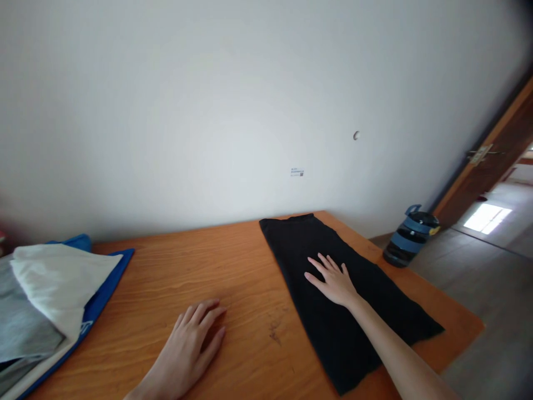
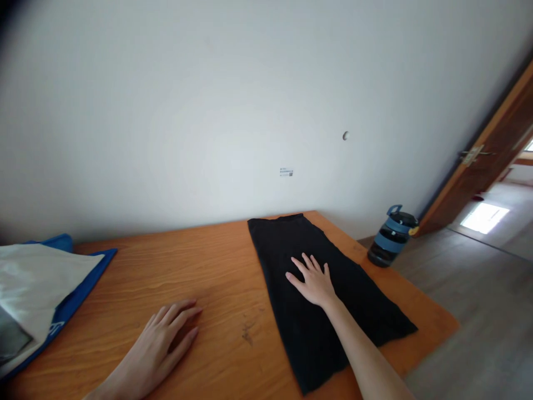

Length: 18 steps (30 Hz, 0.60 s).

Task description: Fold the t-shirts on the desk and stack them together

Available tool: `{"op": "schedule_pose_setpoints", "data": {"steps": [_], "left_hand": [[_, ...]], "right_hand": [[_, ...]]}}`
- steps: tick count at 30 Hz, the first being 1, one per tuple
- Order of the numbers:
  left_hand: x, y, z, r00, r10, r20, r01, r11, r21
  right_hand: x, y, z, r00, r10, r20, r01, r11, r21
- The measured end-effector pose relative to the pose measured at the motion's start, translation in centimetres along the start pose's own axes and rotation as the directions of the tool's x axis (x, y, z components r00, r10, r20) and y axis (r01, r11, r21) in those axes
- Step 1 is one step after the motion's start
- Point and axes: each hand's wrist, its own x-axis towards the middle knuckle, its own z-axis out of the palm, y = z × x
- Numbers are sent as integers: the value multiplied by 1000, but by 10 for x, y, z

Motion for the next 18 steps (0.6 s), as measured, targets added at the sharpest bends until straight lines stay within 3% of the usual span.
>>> {"op": "schedule_pose_setpoints", "data": {"steps": [7,18], "left_hand": [[-3,-5,2,1000,15,12,-15,1000,23],[0,2,-2,1000,10,11,-10,1000,5]], "right_hand": [[20,14,-2,1000,11,-9,-11,1000,3],[4,26,5,1000,20,-8,-20,1000,-10]]}}
